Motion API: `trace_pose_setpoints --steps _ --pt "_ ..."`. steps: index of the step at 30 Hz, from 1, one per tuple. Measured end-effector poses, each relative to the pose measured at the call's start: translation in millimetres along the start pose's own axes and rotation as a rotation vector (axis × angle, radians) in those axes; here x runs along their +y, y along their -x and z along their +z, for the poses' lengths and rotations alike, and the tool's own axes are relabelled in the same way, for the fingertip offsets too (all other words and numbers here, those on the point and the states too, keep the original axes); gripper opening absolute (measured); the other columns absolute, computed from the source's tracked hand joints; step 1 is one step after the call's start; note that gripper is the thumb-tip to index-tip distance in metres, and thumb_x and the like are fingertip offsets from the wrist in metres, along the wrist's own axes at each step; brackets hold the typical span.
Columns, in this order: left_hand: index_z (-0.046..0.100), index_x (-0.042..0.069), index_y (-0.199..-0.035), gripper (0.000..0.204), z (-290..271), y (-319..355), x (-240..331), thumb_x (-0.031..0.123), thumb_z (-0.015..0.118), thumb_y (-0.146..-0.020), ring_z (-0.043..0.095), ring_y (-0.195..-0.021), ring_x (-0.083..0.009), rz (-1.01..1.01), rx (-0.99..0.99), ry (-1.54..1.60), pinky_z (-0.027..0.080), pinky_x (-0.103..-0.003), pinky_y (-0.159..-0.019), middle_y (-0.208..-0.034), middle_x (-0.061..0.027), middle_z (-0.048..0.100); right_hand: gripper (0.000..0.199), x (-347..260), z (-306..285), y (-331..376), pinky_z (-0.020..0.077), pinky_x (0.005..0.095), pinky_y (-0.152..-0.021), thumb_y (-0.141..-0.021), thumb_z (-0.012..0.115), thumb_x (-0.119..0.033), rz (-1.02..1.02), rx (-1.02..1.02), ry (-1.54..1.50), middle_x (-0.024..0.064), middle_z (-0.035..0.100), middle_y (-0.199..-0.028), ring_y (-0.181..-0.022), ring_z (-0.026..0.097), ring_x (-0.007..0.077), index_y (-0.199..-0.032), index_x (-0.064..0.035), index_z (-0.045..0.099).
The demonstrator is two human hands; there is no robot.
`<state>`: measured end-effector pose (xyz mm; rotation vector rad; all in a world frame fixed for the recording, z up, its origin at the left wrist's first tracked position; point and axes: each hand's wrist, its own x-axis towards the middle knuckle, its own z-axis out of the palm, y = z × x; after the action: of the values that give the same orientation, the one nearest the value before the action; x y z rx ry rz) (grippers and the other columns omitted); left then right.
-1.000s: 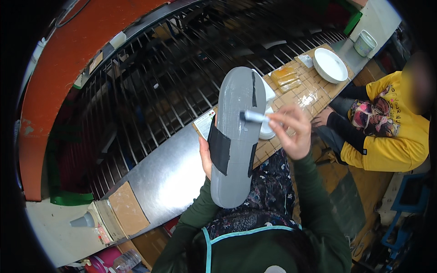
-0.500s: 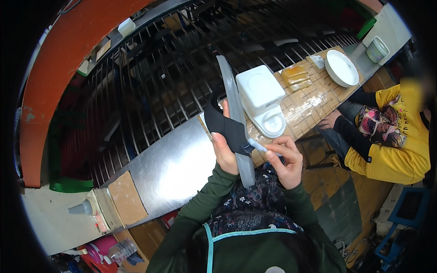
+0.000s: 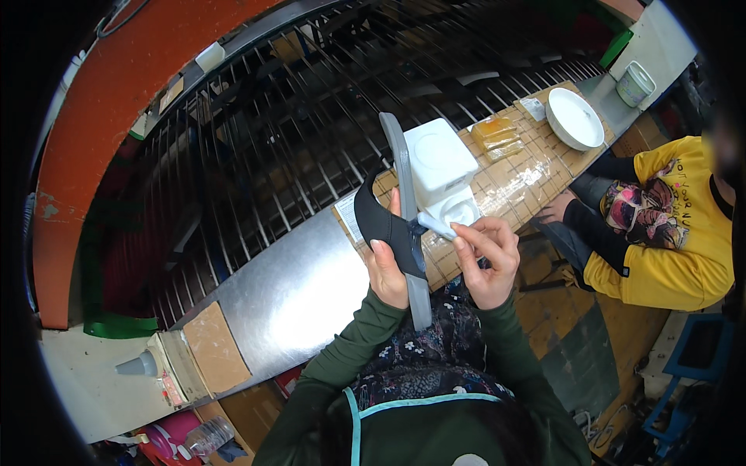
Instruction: The person paints a pair of grey slippers with white paint using a small brush. They repeatedly dip the brush into a white paint container and apply paint to the slipper's surface, rotating the slipper to cover different areas.
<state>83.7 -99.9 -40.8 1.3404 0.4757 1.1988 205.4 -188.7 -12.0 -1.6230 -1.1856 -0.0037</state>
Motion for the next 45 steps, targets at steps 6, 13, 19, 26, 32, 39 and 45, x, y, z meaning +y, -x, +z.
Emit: trace_pose_setpoints --steps 6,13,19,26,32,39,45 --pt "0.025 -0.008 -0.147 0.077 1 0 9 0.053 0.011 -0.101 0.034 -0.138 -0.0260 0.038 -0.037 -0.135 0.025 -0.035 -0.113 -0.151 -0.0191 0.032 0.026 5 -5 -10 0.0322 0.0276 -0.075 -0.075 0.078 -0.012 -0.122 0.064 0.054 0.0004 0.059 -0.092 -0.065 0.049 0.0126 -0.100 -0.0159 0.076" --pt "0.029 -0.010 -0.146 0.076 1 -4 17 0.050 0.011 -0.102 0.037 -0.136 -0.0264 0.046 -0.057 -0.192 0.026 -0.034 -0.112 -0.150 -0.0207 0.035 0.024 5 -17 -12 0.0400 0.0264 -0.069 -0.075 0.076 -0.002 -0.180 -0.089 0.067 0.0024 0.059 -0.090 -0.074 0.049 0.0135 -0.099 -0.0093 0.075" --pt "0.025 -0.008 -0.148 0.079 -2 -6 18 0.053 0.008 -0.101 0.034 -0.138 -0.0253 0.023 -0.080 -0.226 0.023 -0.035 -0.113 -0.151 -0.0189 0.033 0.023 6 -19 -10 0.0356 0.0273 -0.071 -0.075 0.076 -0.007 -0.167 -0.138 0.058 0.0009 0.059 -0.087 -0.069 0.049 0.0123 -0.098 -0.0106 0.076" --pt "0.023 -0.006 -0.149 0.079 -3 -10 19 0.054 0.008 -0.101 0.034 -0.138 -0.0243 -0.007 -0.057 -0.166 0.025 -0.035 -0.113 -0.152 -0.0182 0.033 0.023 7 -15 -5 0.0302 0.0280 -0.074 -0.074 0.077 -0.011 -0.143 -0.155 0.005 -0.0010 0.059 -0.084 -0.065 0.051 0.0107 -0.097 -0.0113 0.076" --pt "0.023 -0.004 -0.150 0.080 -4 -17 21 0.057 0.008 -0.100 0.035 -0.138 -0.0241 0.013 -0.054 -0.152 0.026 -0.035 -0.112 -0.151 -0.0178 0.034 0.023 6 -17 -4 0.0297 0.0282 -0.074 -0.074 0.077 -0.010 -0.157 -0.187 -0.014 -0.0009 0.058 -0.085 -0.065 0.051 0.0104 -0.097 -0.0113 0.076" --pt "0.024 -0.002 -0.150 0.080 -10 -22 18 0.058 0.009 -0.100 0.038 -0.136 -0.0237 0.023 -0.034 -0.171 0.028 -0.035 -0.112 -0.150 -0.0169 0.035 0.022 1 -24 -6 0.0290 0.0288 -0.074 -0.074 0.077 -0.011 -0.181 -0.263 0.025 -0.0011 0.058 -0.085 -0.063 0.050 0.0105 -0.096 -0.0122 0.076" --pt "0.022 0.004 -0.152 0.082 -4 -16 22 0.065 0.015 -0.097 0.037 -0.136 -0.0221 -0.193 0.029 0.247 0.029 -0.035 -0.112 -0.149 -0.0136 0.036 0.023 2 -20 -15 0.0335 0.0273 -0.071 -0.076 0.076 -0.009 -0.054 -0.276 -0.338 0.0004 0.059 -0.088 -0.061 0.049 0.0093 -0.098 -0.0129 0.077"
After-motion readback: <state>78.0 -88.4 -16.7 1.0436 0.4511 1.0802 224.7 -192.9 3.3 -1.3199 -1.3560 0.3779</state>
